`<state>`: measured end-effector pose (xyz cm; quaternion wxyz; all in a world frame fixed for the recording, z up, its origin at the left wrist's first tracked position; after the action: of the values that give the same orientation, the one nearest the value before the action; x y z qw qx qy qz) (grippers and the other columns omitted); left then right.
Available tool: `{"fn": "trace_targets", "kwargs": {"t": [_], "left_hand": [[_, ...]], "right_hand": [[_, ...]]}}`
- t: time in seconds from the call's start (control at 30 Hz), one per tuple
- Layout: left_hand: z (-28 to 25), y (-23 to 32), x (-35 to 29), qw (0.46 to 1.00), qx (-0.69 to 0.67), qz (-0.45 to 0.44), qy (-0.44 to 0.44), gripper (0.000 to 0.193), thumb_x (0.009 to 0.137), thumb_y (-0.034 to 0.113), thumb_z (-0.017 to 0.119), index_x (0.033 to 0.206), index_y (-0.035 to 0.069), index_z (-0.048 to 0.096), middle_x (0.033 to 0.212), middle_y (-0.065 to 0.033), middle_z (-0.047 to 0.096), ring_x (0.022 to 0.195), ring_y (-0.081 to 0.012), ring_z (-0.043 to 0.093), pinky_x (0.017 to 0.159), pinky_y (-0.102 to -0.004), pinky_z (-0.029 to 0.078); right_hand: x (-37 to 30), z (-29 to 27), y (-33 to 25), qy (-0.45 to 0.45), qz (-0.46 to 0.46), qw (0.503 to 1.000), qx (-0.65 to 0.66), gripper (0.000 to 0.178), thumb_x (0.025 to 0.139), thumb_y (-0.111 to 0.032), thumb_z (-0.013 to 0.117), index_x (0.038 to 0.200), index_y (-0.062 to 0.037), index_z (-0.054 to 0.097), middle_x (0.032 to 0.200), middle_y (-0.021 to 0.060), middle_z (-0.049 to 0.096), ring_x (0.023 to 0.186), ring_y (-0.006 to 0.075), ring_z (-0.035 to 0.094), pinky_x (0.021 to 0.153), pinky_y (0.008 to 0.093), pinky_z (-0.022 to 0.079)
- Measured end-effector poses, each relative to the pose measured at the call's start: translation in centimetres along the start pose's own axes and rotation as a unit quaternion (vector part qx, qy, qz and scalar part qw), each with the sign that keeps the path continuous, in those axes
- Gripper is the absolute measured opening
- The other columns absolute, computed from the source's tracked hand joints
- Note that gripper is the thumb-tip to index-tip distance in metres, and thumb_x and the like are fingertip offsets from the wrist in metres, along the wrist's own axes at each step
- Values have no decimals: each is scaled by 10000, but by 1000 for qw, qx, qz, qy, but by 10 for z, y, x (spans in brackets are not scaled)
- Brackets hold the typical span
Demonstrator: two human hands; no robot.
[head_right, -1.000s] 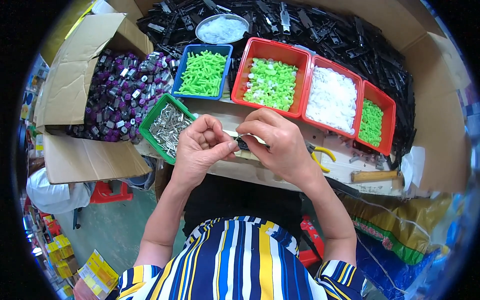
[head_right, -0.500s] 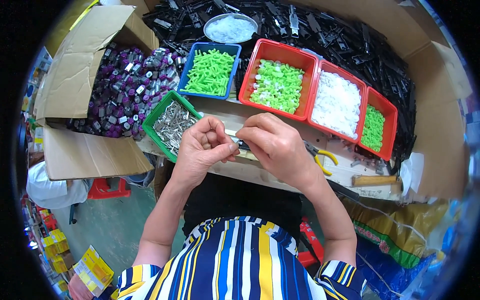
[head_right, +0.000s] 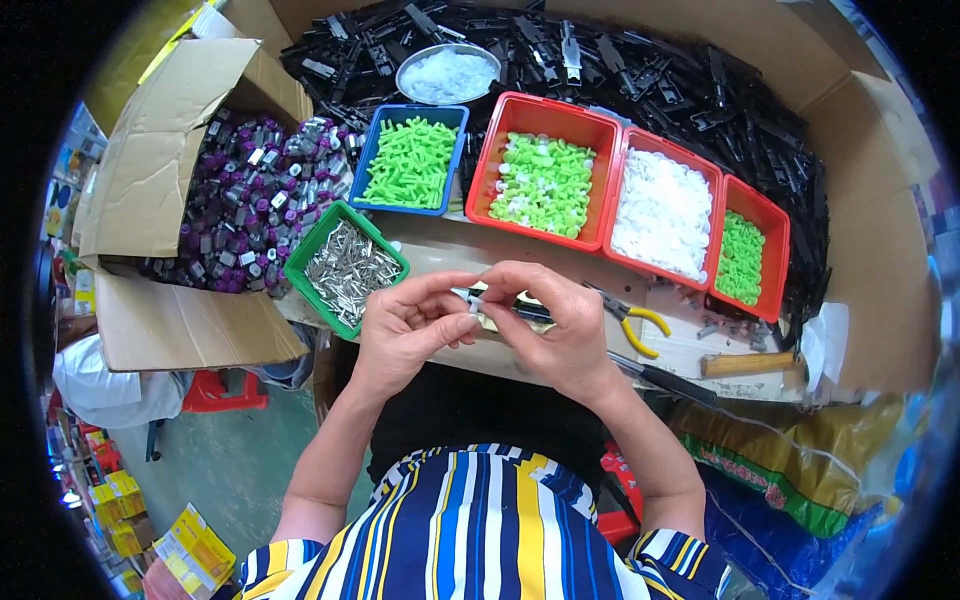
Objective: Assembling small plastic components at a factory workbench using hands and small tools.
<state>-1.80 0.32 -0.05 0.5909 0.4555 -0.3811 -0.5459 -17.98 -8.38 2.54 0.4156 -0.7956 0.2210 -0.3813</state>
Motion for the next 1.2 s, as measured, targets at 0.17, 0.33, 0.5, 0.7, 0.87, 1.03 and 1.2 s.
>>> {"fn": "trace_targets", "kwargs": {"t": [0.17, 0.33, 0.5, 0.7, 0.87, 1.03, 1.2], "left_hand": [[0, 1, -3, 991, 129, 38, -4, 309, 888, 32, 737, 1190, -10, 683, 878, -44, 715, 784, -87, 676, 688, -210, 539], [-3, 1, -2, 974, 208, 91, 11, 312, 850, 12, 758, 1156, -7, 700, 883, -45, 720, 798, -94, 682, 714, -227, 543], [-9, 4, -3, 964, 239, 112, 27, 364, 820, 36, 786, 1173, 14, 697, 858, -51, 715, 751, -93, 660, 668, -248, 523], [-18, -2, -9, 874, 419, 230, 86, 418, 736, 65, 830, 1132, 33, 704, 832, -64, 684, 745, -199, 634, 669, -339, 507], [-18, -18, -20, 785, 528, 309, 100, 383, 682, 70, 839, 1045, 48, 719, 879, -81, 658, 826, -291, 610, 725, -378, 512], [-13, -29, -25, 734, 589, 330, 74, 364, 684, 76, 822, 1034, 63, 724, 970, -58, 624, 934, -282, 578, 771, -403, 477], [-10, -37, -24, 714, 611, 337, 66, 387, 691, 97, 805, 1069, 79, 723, 1018, -50, 601, 975, -265, 554, 781, -400, 435]], "right_hand": [[-3, 3, -3, 25, -37, 999, -19, 276, 755, 78, 781, 986, -3, 654, 866, 77, 717, 790, 167, 703, 704, 283, 558], [-2, 6, 1, 15, -78, 996, -37, 287, 753, 86, 772, 990, -7, 639, 856, 87, 709, 777, 194, 703, 696, 288, 558], [-1, 11, 6, -4, -77, 996, -49, 300, 753, 91, 760, 1006, -15, 637, 866, 83, 710, 776, 209, 702, 697, 303, 553], [-1, 15, 18, -30, -74, 988, -133, 318, 751, 83, 747, 1028, -29, 638, 850, 78, 690, 751, 206, 682, 690, 305, 514], [-2, 21, 30, -54, -51, 985, -153, 305, 766, 73, 736, 1032, -31, 629, 830, 62, 654, 712, 189, 642, 649, 304, 497], [-1, 22, 38, -70, -49, 985, -152, 309, 772, 70, 733, 1039, -32, 616, 849, 54, 648, 700, 181, 626, 631, 297, 495], [-2, 23, 43, -68, -55, 986, -145, 315, 773, 74, 730, 1044, -31, 607, 864, 54, 646, 689, 174, 614, 619, 295, 494]]}}
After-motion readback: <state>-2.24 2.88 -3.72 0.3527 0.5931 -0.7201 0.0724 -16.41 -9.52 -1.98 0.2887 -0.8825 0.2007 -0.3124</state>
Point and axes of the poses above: each hand's wrist, its own x-axis towards the middle knuckle, its own z-axis out of the palm, y = z × x, the point moved 2 cm from there along x, towards the middle knuckle
